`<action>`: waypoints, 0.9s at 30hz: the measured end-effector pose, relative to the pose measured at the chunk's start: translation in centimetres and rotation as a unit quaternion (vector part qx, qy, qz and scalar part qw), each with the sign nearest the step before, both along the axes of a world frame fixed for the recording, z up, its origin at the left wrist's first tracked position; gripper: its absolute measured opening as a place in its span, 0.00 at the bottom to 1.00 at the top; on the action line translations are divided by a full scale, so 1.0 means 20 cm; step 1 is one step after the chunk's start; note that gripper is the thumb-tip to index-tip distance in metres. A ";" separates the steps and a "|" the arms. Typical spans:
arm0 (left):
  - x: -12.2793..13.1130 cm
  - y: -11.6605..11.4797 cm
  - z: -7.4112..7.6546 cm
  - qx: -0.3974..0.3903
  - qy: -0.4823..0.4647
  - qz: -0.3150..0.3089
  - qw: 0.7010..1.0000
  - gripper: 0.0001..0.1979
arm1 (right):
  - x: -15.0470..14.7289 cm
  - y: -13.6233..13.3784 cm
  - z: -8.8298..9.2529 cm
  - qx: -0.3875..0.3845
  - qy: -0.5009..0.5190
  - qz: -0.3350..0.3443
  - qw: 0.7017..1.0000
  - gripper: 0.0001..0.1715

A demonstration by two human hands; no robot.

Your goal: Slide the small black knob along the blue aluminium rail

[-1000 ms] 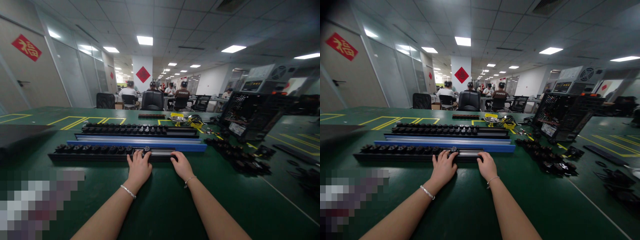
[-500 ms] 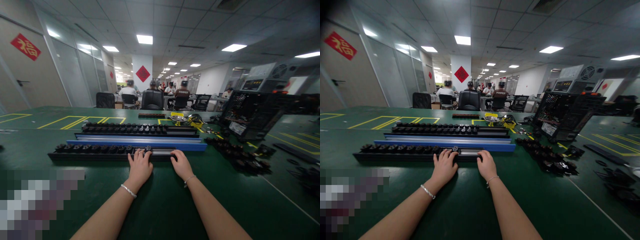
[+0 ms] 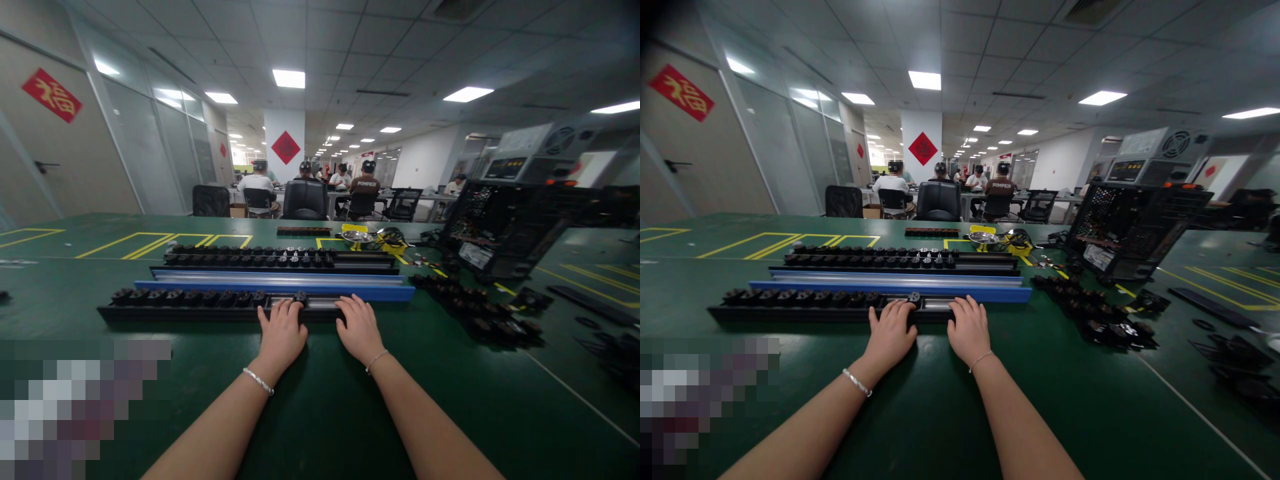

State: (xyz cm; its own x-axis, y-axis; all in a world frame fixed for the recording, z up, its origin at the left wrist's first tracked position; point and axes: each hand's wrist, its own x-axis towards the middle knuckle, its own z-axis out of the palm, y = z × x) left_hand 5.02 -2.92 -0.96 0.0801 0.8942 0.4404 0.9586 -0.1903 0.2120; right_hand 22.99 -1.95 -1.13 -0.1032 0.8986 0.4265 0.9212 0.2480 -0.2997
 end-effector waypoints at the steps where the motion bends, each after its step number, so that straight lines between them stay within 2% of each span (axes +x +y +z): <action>1: 0.00 0.00 0.00 0.002 -0.001 0.001 1.000 0.20 | -0.01 -0.01 0.00 -0.005 -0.009 0.012 1.000 0.22; 7: 0.00 0.01 -0.01 0.004 -0.009 0.003 1.000 0.21 | -0.05 -0.03 0.01 -0.012 -0.032 0.060 0.998 0.25; 14: 0.01 0.00 0.00 -0.013 0.001 0.005 1.000 0.21 | -0.05 -0.03 0.01 -0.016 -0.043 0.065 0.997 0.28; 27: 0.00 0.01 -0.01 0.004 -0.013 -0.009 1.000 0.22 | -0.09 -0.05 0.00 -0.011 -0.060 0.075 0.995 0.32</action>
State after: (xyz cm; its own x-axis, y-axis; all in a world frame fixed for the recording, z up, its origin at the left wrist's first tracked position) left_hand 5.03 -2.69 -1.25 0.0839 0.8891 0.4499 0.9491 -0.2089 0.2359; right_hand 21.09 -2.87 -1.11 -0.2855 0.8783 0.3835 0.9038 0.3798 -0.1971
